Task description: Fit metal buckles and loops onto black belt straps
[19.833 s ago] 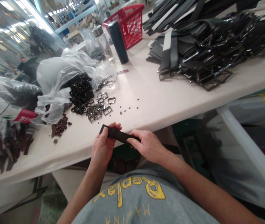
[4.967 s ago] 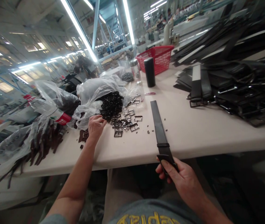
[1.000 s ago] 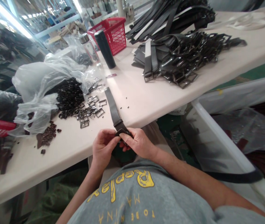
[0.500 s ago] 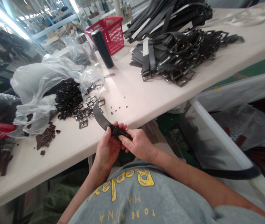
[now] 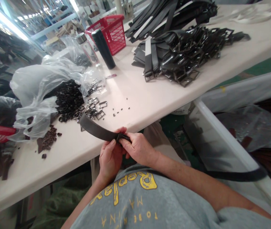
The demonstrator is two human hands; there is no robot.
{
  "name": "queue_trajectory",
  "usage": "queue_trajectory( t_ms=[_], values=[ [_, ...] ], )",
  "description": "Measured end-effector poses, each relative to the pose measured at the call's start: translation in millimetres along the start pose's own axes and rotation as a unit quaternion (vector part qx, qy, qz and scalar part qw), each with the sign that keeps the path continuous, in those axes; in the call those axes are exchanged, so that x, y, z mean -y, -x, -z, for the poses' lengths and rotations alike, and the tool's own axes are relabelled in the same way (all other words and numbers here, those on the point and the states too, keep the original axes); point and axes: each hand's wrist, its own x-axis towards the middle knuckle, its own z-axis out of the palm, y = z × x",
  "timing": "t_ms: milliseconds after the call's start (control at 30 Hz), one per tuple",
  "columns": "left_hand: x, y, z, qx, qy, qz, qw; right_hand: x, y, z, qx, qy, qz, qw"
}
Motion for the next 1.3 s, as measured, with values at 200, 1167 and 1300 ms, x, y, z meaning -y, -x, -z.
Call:
queue_trajectory(
  t_ms=[200, 1167, 1300],
  values=[
    [4.3, 3.2, 8.4, 0.045, -0.006, 0.010, 0.999, 1.2, -1.2, 8.7, 0.111, -0.082, -0.021, 0.990],
    [-21.5, -49.8, 74.4, -0.032, -0.390, -0.250, 0.886, 49.6, -36.6, 120.3, -0.094, 0.178, 0.217, 0.955],
    [-30.4, -52.2, 97.4, -0.088, -0.443, -0.260, 0.853, 79.3, -78.5, 179.3, -0.183, 0.208, 0.177, 0.944]
  ],
)
